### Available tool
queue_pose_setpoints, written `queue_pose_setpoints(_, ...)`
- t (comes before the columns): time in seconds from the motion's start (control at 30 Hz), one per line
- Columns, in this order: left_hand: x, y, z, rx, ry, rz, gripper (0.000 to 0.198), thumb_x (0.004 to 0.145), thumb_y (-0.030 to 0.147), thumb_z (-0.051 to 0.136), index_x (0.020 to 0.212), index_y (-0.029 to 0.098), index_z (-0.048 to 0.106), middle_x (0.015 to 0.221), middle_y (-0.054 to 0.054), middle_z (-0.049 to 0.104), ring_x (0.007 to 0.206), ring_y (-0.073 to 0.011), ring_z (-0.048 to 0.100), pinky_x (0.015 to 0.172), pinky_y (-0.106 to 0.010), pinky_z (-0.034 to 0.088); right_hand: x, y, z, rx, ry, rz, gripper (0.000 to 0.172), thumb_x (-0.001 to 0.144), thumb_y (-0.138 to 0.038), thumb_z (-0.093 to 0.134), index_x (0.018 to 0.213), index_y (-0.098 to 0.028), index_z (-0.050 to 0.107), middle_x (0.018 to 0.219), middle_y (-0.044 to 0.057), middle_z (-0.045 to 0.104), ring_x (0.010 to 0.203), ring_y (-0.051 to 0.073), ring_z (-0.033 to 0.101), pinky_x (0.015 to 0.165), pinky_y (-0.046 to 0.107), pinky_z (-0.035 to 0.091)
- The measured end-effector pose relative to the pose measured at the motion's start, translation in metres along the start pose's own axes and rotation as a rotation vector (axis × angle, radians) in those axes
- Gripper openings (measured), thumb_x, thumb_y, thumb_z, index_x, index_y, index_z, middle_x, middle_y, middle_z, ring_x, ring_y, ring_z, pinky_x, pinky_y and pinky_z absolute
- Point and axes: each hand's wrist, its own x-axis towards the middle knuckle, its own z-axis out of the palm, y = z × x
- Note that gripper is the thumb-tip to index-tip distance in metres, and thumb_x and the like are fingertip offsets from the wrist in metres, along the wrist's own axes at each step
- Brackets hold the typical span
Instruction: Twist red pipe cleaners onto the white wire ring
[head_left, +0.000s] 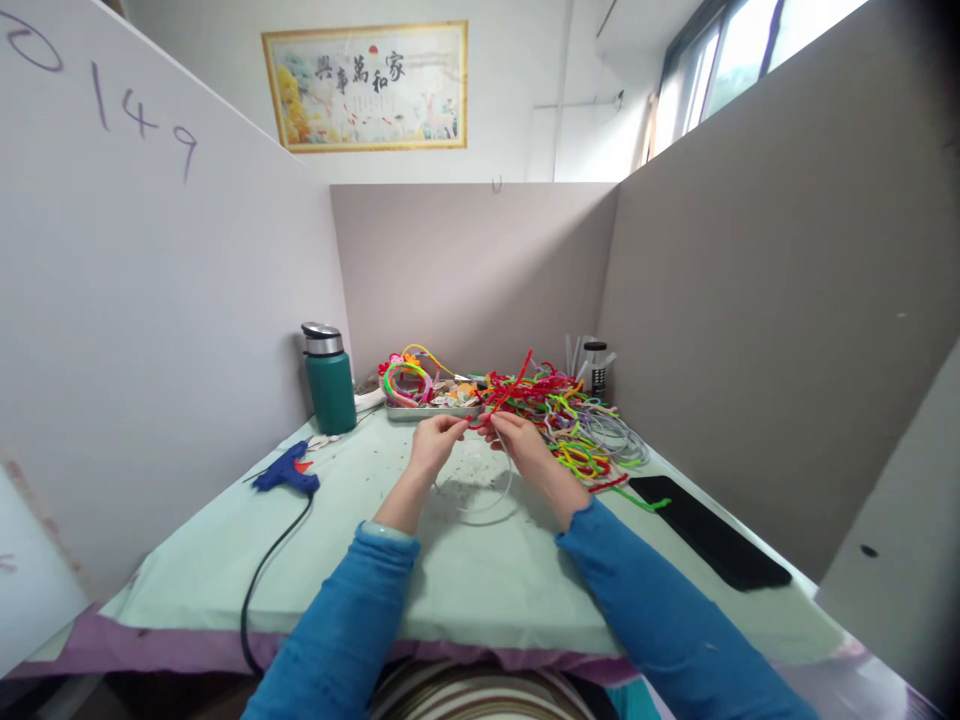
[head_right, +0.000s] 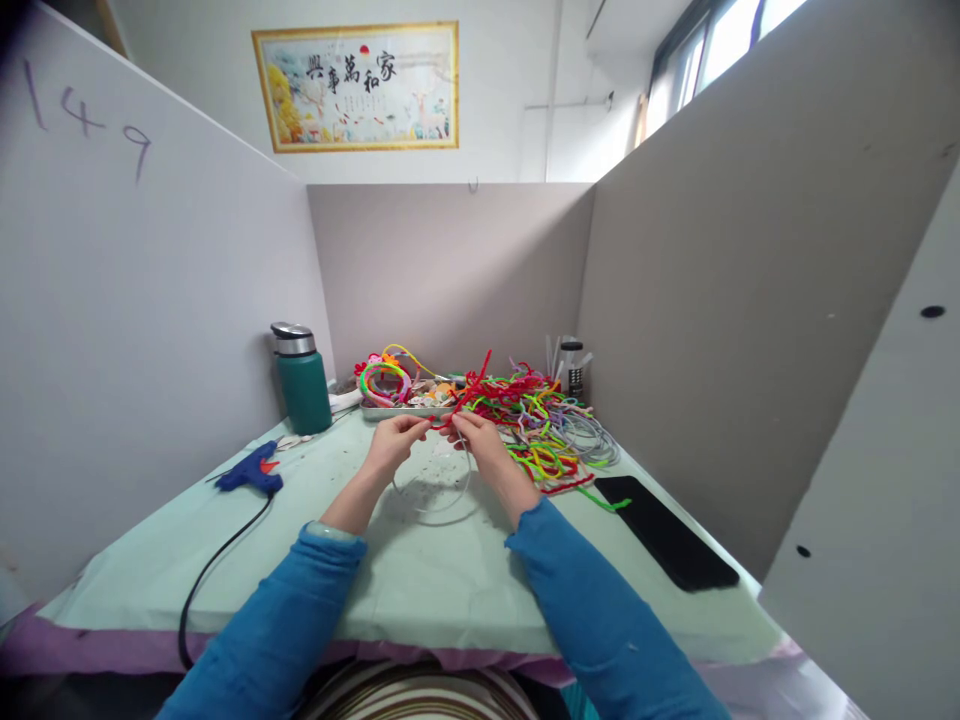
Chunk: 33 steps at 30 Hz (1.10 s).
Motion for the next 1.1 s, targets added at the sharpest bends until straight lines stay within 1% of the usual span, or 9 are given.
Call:
queue_pose_setpoints(0.13, 0.0, -0.001, 0.003, 0.005, -0.046, -0.002, 0.032, 0.067, 0.038, 0.061, 0.082, 0.011, 0.072, 0.065, -0.003, 0.064, 0.049, -0.0076, 0.042, 0.048, -0.021, 0.031, 0.006, 0.004, -0.003, -0.164, 0.176, -0.124, 0.025, 0.067, -0.041, 0.066, 0.077, -0.017, 0.067, 0.07, 0.002, 0.064, 0.064, 0.014, 0.053, 0.06, 0.026, 0.039)
queue_pose_setpoints(0.2, 0.0, -0.001, 0.004, -0.004, -0.062, -0.017, 0.032, 0.067, 0.034, 0.059, 0.085, 0.01, 0.072, 0.067, -0.004, 0.064, 0.05, -0.0081, 0.043, 0.049, -0.022, 0.033, 0.007, 0.005, -0.004, -0.264, 0.222, -0.197, 0.025, 0.069, -0.041, 0.064, 0.077, -0.018, 0.065, 0.071, 0.002, 0.064, 0.065, 0.015, 0.053, 0.061, 0.027, 0.04)
queue_pose_setpoints(0.27, 0.0, -0.001, 0.004, -0.004, -0.07, -0.024, 0.033, 0.067, 0.032, 0.059, 0.087, 0.01, 0.072, 0.066, -0.004, 0.064, 0.051, -0.0087, 0.044, 0.05, -0.022, 0.034, 0.006, 0.005, -0.005, -0.42, 0.238, -0.315, 0.022, 0.073, -0.039, 0.06, 0.077, -0.018, 0.064, 0.075, 0.003, 0.064, 0.069, 0.017, 0.054, 0.065, 0.029, 0.041)
queue_pose_setpoints(0.4, 0.001, -0.004, 0.003, 0.044, -0.053, 0.006, 0.033, 0.068, 0.031, 0.058, 0.088, 0.01, 0.073, 0.065, -0.004, 0.064, 0.052, -0.01, 0.047, 0.051, -0.023, 0.035, -0.002, -0.001, -0.002, -0.817, 0.244, -0.678, 0.014, 0.081, -0.03, 0.055, 0.075, -0.02, 0.062, 0.082, 0.006, 0.065, 0.085, 0.021, 0.052, 0.08, 0.036, 0.04)
queue_pose_setpoints(0.53, 0.001, -0.005, 0.001, 0.121, -0.033, 0.027, 0.031, 0.07, 0.032, 0.059, 0.088, 0.012, 0.074, 0.067, -0.005, 0.067, 0.056, -0.0124, 0.052, 0.054, -0.024, 0.038, -0.01, -0.006, 0.002, -0.97, 0.212, -0.804, 0.012, 0.086, -0.026, 0.054, 0.081, -0.02, 0.062, 0.084, 0.006, 0.065, 0.086, 0.021, 0.052, 0.081, 0.037, 0.038)
queue_pose_setpoints(0.7, -0.001, 0.001, 0.0, 0.219, -0.044, 0.062, 0.026, 0.073, 0.028, 0.058, 0.087, 0.015, 0.075, 0.077, -0.006, 0.072, 0.065, -0.0156, 0.058, 0.061, -0.025, 0.042, -0.015, -0.006, 0.009, -0.953, 0.11, -0.807, 0.013, 0.087, -0.026, 0.053, 0.079, -0.019, 0.061, 0.075, 0.005, 0.062, 0.079, 0.019, 0.053, 0.076, 0.034, 0.039)
queue_pose_setpoints(0.8, -0.003, 0.003, 0.002, 0.298, -0.088, 0.105, 0.022, 0.074, 0.025, 0.058, 0.084, 0.017, 0.076, 0.08, -0.005, 0.073, 0.067, -0.0152, 0.059, 0.063, -0.025, 0.042, -0.015, -0.005, 0.01, -0.861, 0.104, -0.75, 0.016, 0.086, -0.028, 0.052, 0.076, -0.019, 0.061, 0.078, 0.005, 0.061, 0.079, 0.018, 0.054, 0.074, 0.032, 0.04)
queue_pose_setpoints(0.97, -0.007, 0.001, 0.007, 0.392, -0.214, 0.264, 0.02, 0.075, 0.023, 0.057, 0.081, 0.018, 0.076, 0.069, -0.002, 0.069, 0.059, -0.0122, 0.054, 0.057, -0.022, 0.038, -0.008, -0.006, 0.007, -0.631, 0.14, -0.54, 0.018, 0.083, -0.033, 0.053, 0.073, -0.019, 0.059, 0.073, 0.002, 0.061, 0.07, 0.015, 0.055, 0.068, 0.028, 0.042)
queue_pose_setpoints(1.1, -0.01, 0.002, 0.01, 0.344, -0.309, 0.349, 0.02, 0.074, 0.02, 0.055, 0.079, 0.016, 0.075, 0.066, -0.001, 0.066, 0.058, -0.0102, 0.05, 0.054, -0.02, 0.036, 0.0, -0.005, 0.0, -0.427, 0.126, -0.355, 0.021, 0.077, -0.038, 0.056, 0.069, -0.019, 0.055, 0.063, -0.001, 0.058, 0.059, 0.013, 0.051, 0.059, 0.026, 0.04)
